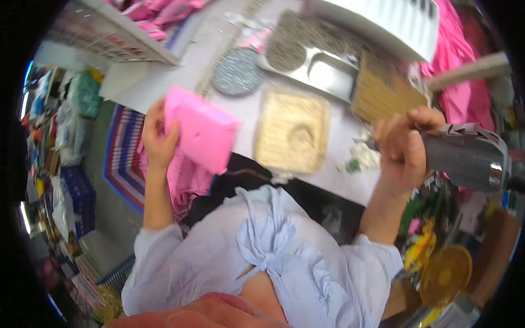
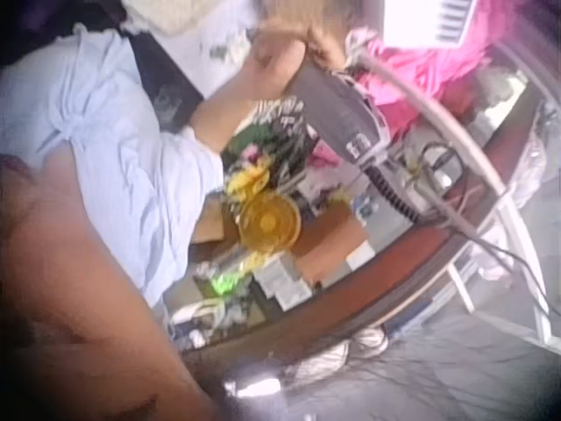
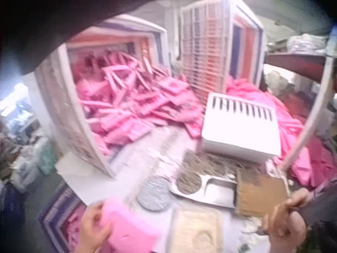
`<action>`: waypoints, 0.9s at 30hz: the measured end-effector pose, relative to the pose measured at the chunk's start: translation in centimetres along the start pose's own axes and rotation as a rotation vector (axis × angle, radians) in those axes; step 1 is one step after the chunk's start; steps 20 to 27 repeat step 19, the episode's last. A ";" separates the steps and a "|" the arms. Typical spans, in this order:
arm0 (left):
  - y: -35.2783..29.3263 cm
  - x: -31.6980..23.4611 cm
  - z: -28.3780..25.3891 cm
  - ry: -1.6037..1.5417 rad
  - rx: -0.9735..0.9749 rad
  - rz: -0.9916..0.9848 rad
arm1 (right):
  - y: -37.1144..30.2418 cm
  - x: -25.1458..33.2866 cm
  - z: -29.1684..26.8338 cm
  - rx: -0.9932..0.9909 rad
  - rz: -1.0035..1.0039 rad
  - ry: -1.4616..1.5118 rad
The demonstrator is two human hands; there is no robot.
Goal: Assembling the internal electronic and mechanical components of a pink plastic toy.
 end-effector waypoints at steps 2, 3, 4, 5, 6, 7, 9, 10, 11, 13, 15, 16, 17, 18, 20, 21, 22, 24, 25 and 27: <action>-7.2 9.7 -9.6 0.177 -0.239 -0.209 | 0.6 -2.1 -0.9 -0.121 0.143 -0.161; -13.2 16.5 -15.4 0.359 -0.356 -0.300 | 0.9 -3.2 -0.9 -0.179 0.224 -0.254; -19.5 21.1 -19.7 0.512 -0.475 -0.532 | 1.2 -4.3 -0.7 -0.204 0.241 -0.274; -26.7 25.7 -25.1 0.656 -0.617 -0.650 | 1.6 -5.8 -0.6 -0.227 0.264 -0.277; -32.1 28.5 -27.5 0.784 -0.702 -0.880 | 1.9 -6.9 -0.7 -0.257 0.281 -0.302; -37.6 30.6 -31.4 0.496 -0.952 -1.025 | 2.2 -8.1 -0.8 -0.240 0.296 -0.204; -40.1 32.5 -32.9 0.508 -0.972 -1.248 | 2.5 -8.9 -0.9 -0.257 0.289 -0.141; -38.3 32.7 -31.2 0.830 -0.727 -1.329 | 3.0 -9.0 -0.7 -0.256 0.279 -0.139; -36.3 32.1 -30.3 1.167 -0.485 -1.378 | 3.4 -9.1 -0.6 -0.244 0.271 -0.147; -21.2 26.2 -17.5 0.878 -0.343 -0.718 | 3.5 -8.1 -1.4 -0.244 0.233 -0.233; -7.7 13.8 -7.3 0.093 -0.089 -0.489 | 3.6 -8.4 -1.4 -0.253 0.226 -0.249; -2.9 9.1 -3.9 0.199 0.163 -0.468 | 3.7 -8.4 -1.6 -0.257 0.220 -0.261; 1.9 4.8 -1.1 0.224 0.200 -0.224 | 3.6 -8.5 -2.0 -0.234 0.210 -0.267; 5.8 1.9 1.4 0.256 0.237 0.023 | 3.5 -8.8 -2.3 -0.209 0.225 -0.281; 6.8 1.2 1.2 0.281 0.243 0.036 | 3.4 -9.0 -2.5 -0.191 0.245 -0.277; 6.8 1.2 1.2 0.281 0.243 0.036 | 3.4 -9.0 -2.5 -0.191 0.245 -0.277; 6.8 1.2 1.2 0.281 0.243 0.036 | 3.4 -9.0 -2.5 -0.191 0.245 -0.277; 6.8 1.2 1.2 0.281 0.243 0.036 | 3.4 -9.0 -2.5 -0.191 0.245 -0.277; 6.8 1.2 1.2 0.281 0.243 0.036 | 3.4 -9.0 -2.5 -0.191 0.245 -0.277; 6.8 1.2 1.2 0.281 0.243 0.036 | 3.4 -9.0 -2.5 -0.191 0.245 -0.277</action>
Point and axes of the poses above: each hand's wrist, its own y-axis towards the middle knuckle, its own z-axis out of the palm, x = y × z, the point moved 7 cm from there along y, towards the middle knuckle, and after that the axes turned 7 degrees about -x, right-handed, at the moved point
